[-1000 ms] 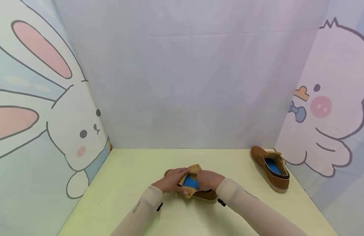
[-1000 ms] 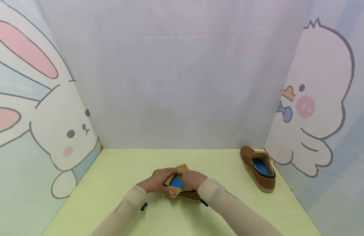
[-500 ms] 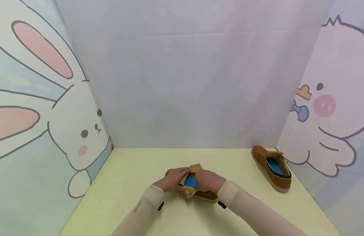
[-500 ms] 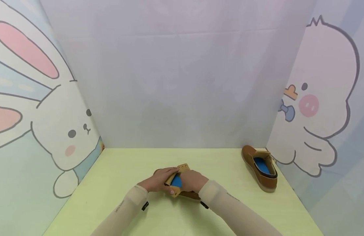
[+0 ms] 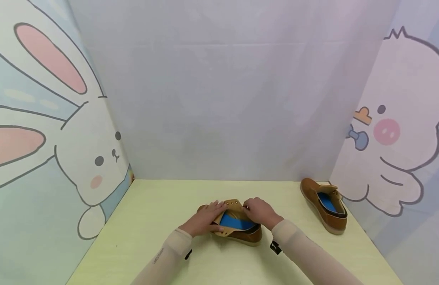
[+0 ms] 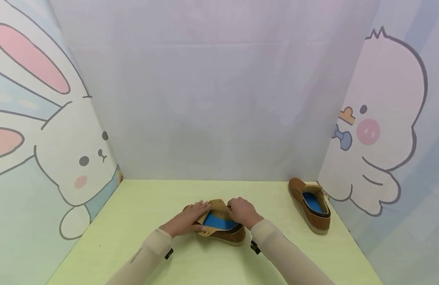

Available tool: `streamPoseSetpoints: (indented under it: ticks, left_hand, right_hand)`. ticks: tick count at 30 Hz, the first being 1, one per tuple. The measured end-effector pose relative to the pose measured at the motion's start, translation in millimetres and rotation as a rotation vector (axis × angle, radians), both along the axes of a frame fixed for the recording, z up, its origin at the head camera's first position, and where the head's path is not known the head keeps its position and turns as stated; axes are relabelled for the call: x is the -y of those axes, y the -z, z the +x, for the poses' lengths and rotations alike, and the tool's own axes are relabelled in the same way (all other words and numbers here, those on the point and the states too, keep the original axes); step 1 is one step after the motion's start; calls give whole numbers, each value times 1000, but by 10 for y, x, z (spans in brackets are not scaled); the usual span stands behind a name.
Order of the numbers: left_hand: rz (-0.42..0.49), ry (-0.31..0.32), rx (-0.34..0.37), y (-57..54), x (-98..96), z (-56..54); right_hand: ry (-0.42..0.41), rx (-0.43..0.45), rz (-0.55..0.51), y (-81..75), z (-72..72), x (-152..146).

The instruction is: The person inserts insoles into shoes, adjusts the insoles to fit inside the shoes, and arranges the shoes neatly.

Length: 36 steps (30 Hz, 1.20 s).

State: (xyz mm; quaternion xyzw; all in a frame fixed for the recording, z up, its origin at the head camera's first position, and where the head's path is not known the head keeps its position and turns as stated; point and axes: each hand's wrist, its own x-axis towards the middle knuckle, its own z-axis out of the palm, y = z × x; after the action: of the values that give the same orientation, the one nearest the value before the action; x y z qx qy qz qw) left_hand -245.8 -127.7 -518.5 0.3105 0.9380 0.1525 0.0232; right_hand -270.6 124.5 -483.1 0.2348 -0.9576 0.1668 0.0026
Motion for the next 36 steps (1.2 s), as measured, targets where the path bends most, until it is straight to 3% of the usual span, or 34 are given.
streamPoseSetpoints:
  ticks: [2,5,7,9,13,16,18,22,30,33,36]
  left_hand:
    - [22,-69,-72,16,6,45]
    - [99,-221,-113,48,-4,110]
    - [155,-300,-88,59,-21,155]
    - [204,-317,-52,68,-39,195]
    - [181,-183,-54,68,-55,251]
    - [139,-69,-119,71,-57,265]
    - [126,-28,-150,72,-58,269]
    - [110,7,-170,62,-67,276]
    - [9,40,-140,13,-107,262]
    - [1,53,-102,-14,-89,263]
    - [46,50,-2,-43,-29,260]
  right_hand:
    - [-12,2,-21,41,-22,-10]
    - [-8,-19,-30,75,-43,-20]
    - [2,-24,-32,81,-52,-30]
    - [14,-23,-31,84,-64,-42]
    - [12,-22,-29,81,-87,-62]
    - [2,-28,-27,80,-97,-68]
    - [7,-18,-29,83,-99,-66]
    - [10,-14,-28,97,-103,-62]
    - [15,-14,-33,86,-93,-75]
    - [13,-11,-35,74,-68,-76]
    - [-7,-4,-55,66,-43,-74]
